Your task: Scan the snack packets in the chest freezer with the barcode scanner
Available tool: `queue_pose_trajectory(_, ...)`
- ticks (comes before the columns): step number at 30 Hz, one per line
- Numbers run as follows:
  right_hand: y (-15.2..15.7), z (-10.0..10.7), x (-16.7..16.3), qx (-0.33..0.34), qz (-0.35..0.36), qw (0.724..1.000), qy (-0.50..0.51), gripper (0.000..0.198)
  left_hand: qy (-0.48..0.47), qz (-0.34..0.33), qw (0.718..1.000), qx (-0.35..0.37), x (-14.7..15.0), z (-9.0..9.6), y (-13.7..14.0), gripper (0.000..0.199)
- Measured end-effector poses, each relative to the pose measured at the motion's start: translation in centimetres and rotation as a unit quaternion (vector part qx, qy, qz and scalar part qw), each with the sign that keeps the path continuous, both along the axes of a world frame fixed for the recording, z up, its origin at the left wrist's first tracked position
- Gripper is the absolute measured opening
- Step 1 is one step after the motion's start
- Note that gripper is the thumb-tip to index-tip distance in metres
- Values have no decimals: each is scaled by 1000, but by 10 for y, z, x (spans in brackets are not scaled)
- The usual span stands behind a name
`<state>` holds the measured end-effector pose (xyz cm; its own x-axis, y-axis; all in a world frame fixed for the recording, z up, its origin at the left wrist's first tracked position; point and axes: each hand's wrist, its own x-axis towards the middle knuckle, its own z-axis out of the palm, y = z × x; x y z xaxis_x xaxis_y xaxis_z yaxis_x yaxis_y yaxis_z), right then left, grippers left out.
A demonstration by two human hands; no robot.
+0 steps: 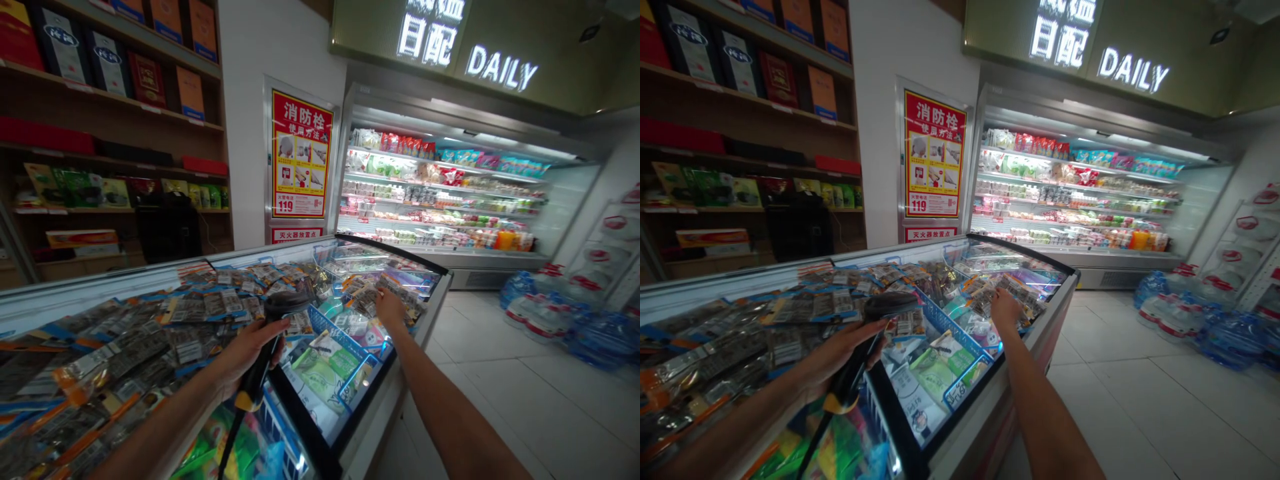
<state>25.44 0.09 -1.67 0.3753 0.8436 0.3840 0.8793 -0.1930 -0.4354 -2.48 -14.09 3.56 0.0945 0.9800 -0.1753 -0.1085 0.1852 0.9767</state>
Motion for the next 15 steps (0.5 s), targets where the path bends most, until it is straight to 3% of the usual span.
queue_pose_trajectory(4, -2, 0, 2, -7, -31, 999, -43, 34, 1, 1, 1000, 3, -4, -1, 0, 41)
queue_pose_trajectory(7, -11, 4, -21, 27, -26, 997, -64, 35, 0, -12, 1000, 13, -7, 2, -1, 37)
queue_pose_trajectory(10, -24, 8, -63, 15, 58, 995, -76, 36, -1, -24, 999, 23, -7, 6, -4, 33)
queue_pose_trajectory(15, -45, 5, -130, -99, 178, 974, -95, 59, 9, -18, 999, 30, -4, 11, -8, 33)
